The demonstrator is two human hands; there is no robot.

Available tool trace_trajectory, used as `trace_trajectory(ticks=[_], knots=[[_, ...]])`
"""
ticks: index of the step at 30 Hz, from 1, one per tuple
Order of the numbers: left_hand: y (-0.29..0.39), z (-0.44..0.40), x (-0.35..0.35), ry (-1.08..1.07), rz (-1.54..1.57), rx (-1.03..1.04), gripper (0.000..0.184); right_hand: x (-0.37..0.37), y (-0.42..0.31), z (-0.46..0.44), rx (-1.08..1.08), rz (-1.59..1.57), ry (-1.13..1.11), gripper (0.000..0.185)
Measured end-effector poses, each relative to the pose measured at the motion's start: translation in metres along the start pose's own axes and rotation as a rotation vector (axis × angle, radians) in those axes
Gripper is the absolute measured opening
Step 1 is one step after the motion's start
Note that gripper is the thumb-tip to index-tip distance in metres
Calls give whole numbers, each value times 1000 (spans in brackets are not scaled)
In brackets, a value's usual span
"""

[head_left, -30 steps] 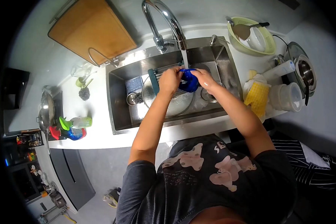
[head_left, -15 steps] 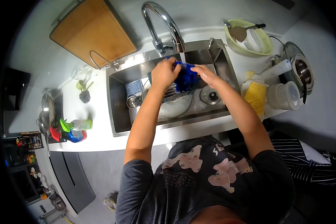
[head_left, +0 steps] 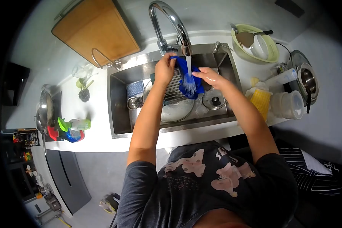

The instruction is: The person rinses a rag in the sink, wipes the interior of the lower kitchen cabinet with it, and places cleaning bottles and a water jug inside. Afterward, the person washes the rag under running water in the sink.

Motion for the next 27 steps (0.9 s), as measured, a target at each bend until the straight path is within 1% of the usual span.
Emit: trace_trajectory(ticks=[2,3,4,5,6,7,8,9,10,12,13,14,16,17,18,20,21,22,24,25,26,27], knots=[[-16,4,6,-9,66,36,48,10,-26,11,31,-20,106,25],[-24,15,11,-169,138,19,67,8,-25,8,36,-16,105,25],[-15,34,13,-245,94,-3,64,6,-24,3,27,-172,78,25],[-45,45,39,-241,219,35,58,5,-25,-2,15,-329,50,25],[-78,53,62,-238,343,72,52,7,-26,-4,14,-330,47,25],[-77,55,61,-239,342,69,52,10,-27,-4,12,-366,79,25],[-77,57,62,-290,302,-22,41,11,-28,-3,10,-402,113,24],[-74,59,61,-344,262,-114,31,11,-29,-1,5,-417,95,27],[-59,62,54,-348,266,-117,31,8,-26,1,10,-418,100,27],[-19,62,33,-182,206,-185,17,-3,-18,5,-81,-53,178,29],[-15,62,33,-183,350,-121,16,-12,-15,9,-25,134,136,48],[-12,60,33,-184,350,-125,16,-12,-7,11,-22,132,135,48],[-1,53,33,-226,244,131,16,-5,3,21,-117,1083,484,72],[3,49,36,-279,294,164,15,-4,5,19,-170,999,291,89],[9,45,37,-281,294,168,15,0,17,11,-466,1009,273,74],[17,41,40,-305,370,122,16,8,19,-1,-110,562,132,54],[14,39,40,-279,530,10,18,15,27,-5,-236,417,269,33],[6,38,44,-204,667,-99,27,24,23,-4,-234,414,271,33],[-11,49,53,-224,892,-398,42,40,9,5,-302,-226,392,26],[-40,57,66,-391,974,-606,61,49,-6,14,-263,-392,419,21],[-47,69,78,-281,861,-515,72,57,-11,17,-267,-393,421,21],[-46,74,82,-323,929,-771,77,64,-15,21,-352,-397,487,20]])
Point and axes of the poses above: each hand's wrist, its own z-axis away from the middle knuckle, its own x-axis out of the palm, y = z × x, the point moved 1 cm from there along -z, towards the middle knuckle, and after that the axes turned 3 degrees about -z, right-handed, at the moved point
